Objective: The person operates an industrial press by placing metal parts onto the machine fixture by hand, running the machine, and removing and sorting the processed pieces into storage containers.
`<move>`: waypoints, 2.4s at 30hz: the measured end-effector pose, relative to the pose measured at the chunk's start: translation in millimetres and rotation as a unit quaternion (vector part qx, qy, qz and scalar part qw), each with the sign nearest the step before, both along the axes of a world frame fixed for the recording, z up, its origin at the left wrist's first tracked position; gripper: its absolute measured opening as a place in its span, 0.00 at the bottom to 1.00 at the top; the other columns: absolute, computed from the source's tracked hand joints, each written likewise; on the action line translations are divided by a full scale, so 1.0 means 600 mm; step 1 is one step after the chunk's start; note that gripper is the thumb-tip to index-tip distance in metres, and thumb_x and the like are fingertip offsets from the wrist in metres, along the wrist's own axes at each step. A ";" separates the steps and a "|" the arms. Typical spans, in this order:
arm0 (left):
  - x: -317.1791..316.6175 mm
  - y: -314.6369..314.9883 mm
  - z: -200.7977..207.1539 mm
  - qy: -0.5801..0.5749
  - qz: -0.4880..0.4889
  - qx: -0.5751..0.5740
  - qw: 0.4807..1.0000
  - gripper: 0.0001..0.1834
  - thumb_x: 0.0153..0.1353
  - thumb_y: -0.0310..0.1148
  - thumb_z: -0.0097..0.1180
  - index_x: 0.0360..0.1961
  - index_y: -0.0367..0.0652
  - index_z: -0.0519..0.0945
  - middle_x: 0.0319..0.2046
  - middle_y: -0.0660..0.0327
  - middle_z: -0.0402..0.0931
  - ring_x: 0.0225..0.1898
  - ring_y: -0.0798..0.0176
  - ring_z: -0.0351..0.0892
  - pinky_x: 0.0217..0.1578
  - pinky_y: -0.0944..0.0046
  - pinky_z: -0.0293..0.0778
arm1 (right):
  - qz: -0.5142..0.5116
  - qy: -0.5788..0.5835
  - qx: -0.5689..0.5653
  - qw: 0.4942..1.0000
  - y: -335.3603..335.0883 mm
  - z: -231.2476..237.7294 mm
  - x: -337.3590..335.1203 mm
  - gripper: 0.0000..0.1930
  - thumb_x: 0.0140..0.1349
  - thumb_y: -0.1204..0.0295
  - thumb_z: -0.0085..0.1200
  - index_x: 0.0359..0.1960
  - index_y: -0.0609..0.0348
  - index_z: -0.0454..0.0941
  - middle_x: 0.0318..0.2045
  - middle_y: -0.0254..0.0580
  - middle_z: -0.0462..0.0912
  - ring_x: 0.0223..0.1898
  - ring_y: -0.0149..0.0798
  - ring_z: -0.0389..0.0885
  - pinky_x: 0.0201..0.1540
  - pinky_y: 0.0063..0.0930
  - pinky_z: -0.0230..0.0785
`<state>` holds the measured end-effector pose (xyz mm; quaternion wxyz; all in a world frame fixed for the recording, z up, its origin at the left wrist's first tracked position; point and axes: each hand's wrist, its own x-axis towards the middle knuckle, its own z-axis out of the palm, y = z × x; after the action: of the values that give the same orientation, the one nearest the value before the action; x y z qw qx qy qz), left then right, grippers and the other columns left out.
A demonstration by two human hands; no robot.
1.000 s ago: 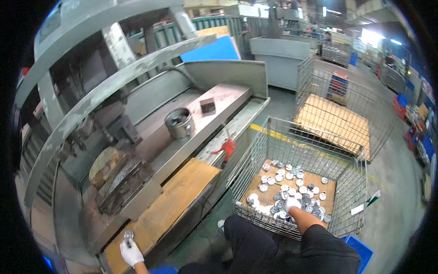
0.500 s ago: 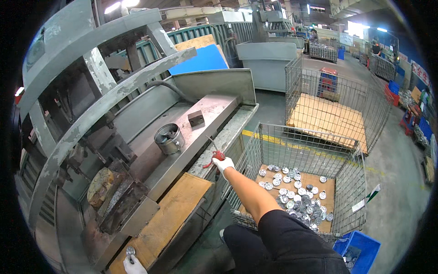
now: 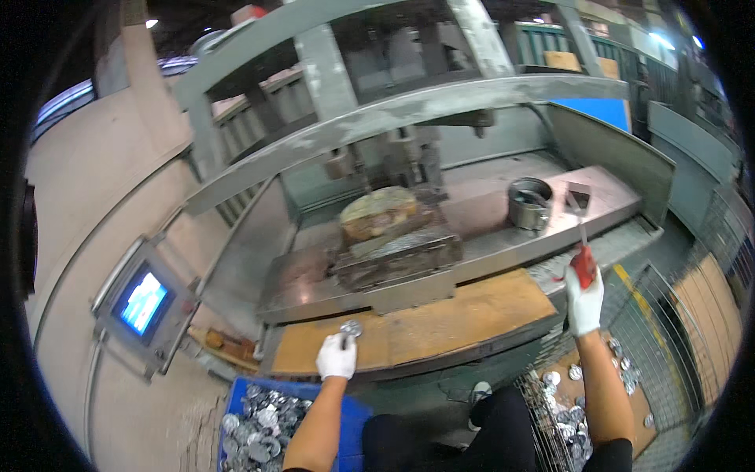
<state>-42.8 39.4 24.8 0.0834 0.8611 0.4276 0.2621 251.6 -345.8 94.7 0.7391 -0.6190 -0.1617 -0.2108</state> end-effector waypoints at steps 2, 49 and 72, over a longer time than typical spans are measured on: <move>-0.001 0.003 0.001 0.010 -0.004 -0.001 1.000 0.15 0.61 0.47 0.54 0.37 0.47 0.83 0.37 0.53 0.80 0.41 0.47 0.80 0.44 0.50 0.76 | 0.114 -0.045 -0.103 0.987 0.050 0.031 -0.089 0.20 0.64 0.74 0.54 0.56 0.68 0.70 0.44 0.37 0.81 0.40 0.32 0.81 0.48 0.29 0.74; -0.011 -0.002 0.001 0.018 -0.003 -0.007 1.000 0.19 0.64 0.51 0.49 0.41 0.49 0.83 0.40 0.51 0.80 0.44 0.44 0.80 0.47 0.47 0.75 | 0.128 -0.056 -0.457 0.879 0.239 0.080 -0.240 0.13 0.63 0.68 0.51 0.47 0.56 0.68 0.38 0.62 0.79 0.36 0.65 0.80 0.40 0.56 0.72; 0.012 -0.006 -0.017 -0.063 -0.020 0.083 0.994 0.11 0.58 0.39 0.60 0.34 0.42 0.83 0.34 0.53 0.78 0.36 0.46 0.79 0.39 0.52 0.76 | 0.007 0.326 -0.020 0.945 -0.059 -0.126 0.227 0.13 0.50 0.74 0.67 0.37 0.63 0.81 0.28 0.35 0.80 0.27 0.32 0.74 0.32 0.29 0.66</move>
<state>-35.3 35.7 14.7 0.0433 0.8552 0.3807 0.3490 387.9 -381.5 19.1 0.7402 -0.6676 0.0798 0.0107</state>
